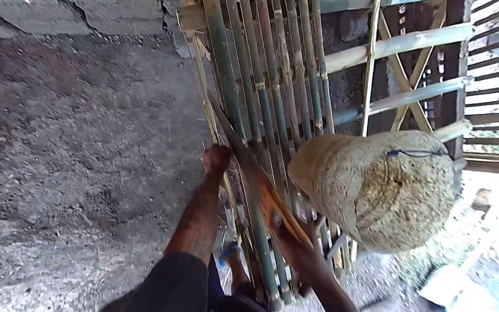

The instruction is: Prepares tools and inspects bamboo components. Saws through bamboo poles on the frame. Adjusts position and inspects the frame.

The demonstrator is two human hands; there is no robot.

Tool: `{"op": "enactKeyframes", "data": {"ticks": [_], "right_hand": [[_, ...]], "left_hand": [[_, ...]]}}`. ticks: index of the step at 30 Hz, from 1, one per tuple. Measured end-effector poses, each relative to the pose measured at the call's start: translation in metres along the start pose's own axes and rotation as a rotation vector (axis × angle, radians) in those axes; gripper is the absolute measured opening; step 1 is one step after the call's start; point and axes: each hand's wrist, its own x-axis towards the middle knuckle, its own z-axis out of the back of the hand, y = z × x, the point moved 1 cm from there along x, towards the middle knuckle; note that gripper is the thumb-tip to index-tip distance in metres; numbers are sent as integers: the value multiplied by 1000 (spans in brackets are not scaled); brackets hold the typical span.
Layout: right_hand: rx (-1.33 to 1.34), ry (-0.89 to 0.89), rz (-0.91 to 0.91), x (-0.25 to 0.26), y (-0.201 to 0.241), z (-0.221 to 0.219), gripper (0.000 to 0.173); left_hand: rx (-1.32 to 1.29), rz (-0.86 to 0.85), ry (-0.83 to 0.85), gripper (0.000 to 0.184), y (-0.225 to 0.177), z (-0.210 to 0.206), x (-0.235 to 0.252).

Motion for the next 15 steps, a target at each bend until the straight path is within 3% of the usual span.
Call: {"op": "enactKeyframes", "data": {"ticks": [4,5,7,9,11,13,15], "right_hand": [[-31,72,-36,-104,1,58,35],[-58,78,-26,-102,0,53,34],[-63,60,-1,-35,-10,25,34],[80,25,-60,34,-11,0,19],[177,61,1,73,-13,-13,12],[51,45,19,28,-12,-8,25],[-42,28,79,-13,-6,-5,43]], "left_hand": [[31,40,-11,42,-4,-4,3],[30,43,-13,41,-1,-9,0],[7,27,-34,41,-5,-4,12],[-26,-15,-36,39,2,-12,6],[-38,-50,-69,38,11,-9,12],[-64,-68,-10,39,10,-24,-6],[-10,-48,-48,41,3,-6,11]]}}
